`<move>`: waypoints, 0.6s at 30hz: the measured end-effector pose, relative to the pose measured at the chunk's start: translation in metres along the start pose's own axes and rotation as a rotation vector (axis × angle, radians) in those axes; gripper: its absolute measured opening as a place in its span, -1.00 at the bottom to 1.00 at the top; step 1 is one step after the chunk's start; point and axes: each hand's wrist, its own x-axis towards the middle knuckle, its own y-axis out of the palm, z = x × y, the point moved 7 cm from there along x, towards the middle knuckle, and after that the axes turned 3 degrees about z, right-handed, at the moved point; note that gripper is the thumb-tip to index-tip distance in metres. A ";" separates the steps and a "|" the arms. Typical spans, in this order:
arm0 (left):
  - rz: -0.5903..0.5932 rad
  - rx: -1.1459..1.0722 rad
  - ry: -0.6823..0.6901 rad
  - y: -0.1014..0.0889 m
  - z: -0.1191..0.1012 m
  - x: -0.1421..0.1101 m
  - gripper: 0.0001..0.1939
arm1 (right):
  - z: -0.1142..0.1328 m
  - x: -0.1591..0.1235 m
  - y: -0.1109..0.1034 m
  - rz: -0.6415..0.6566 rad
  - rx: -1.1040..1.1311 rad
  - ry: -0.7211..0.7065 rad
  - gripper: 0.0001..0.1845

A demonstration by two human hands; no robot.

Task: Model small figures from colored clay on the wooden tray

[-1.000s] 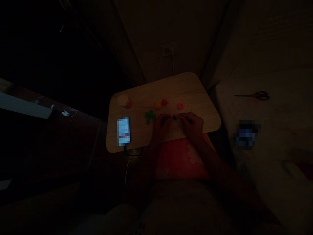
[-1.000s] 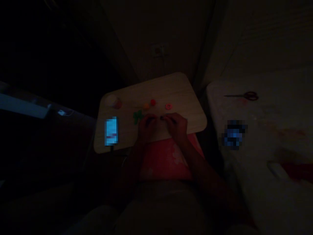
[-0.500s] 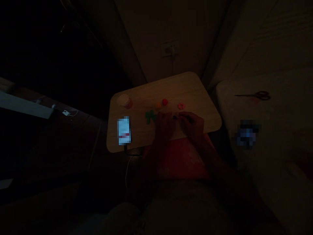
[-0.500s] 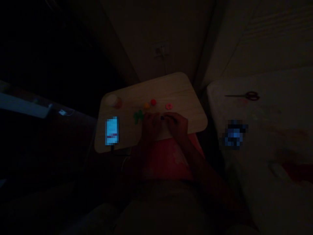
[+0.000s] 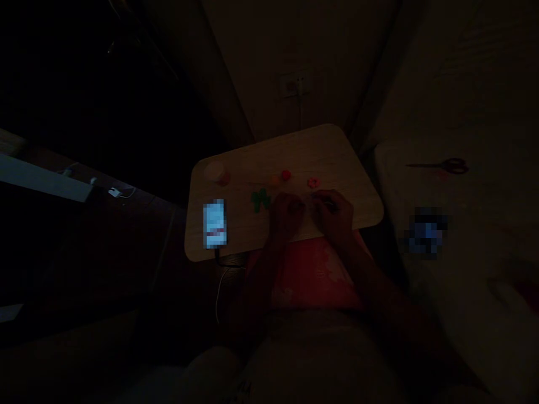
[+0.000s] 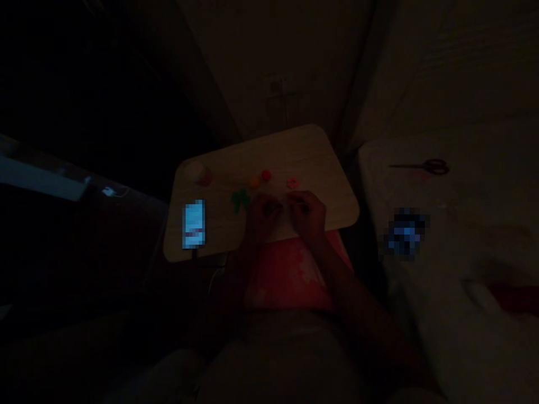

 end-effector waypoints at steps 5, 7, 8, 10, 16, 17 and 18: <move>-0.050 -0.201 -0.068 -0.005 0.007 -0.002 -0.86 | 0.001 -0.001 0.002 0.022 0.010 -0.028 -0.78; -0.060 -0.221 -0.053 -0.007 0.007 -0.001 -0.84 | -0.003 -0.001 0.003 0.023 0.001 -0.004 -0.80; -0.056 -0.220 -0.039 -0.007 0.007 -0.001 -0.84 | -0.006 -0.001 0.004 0.022 -0.002 0.012 -0.81; -0.042 -0.209 -0.014 -0.008 0.006 -0.001 -0.86 | -0.010 -0.002 0.005 0.021 0.000 0.047 -0.82; -0.053 -0.220 -0.041 -0.010 0.004 -0.003 -0.90 | -0.006 0.000 0.004 0.013 -0.014 0.045 -0.84; -0.056 -0.230 -0.060 -0.010 0.005 -0.004 -0.90 | -0.004 0.000 0.004 0.017 -0.023 0.028 -0.84; -0.059 -0.238 -0.081 -0.011 0.005 -0.004 -0.90 | -0.002 0.001 0.004 0.022 -0.033 0.007 -0.84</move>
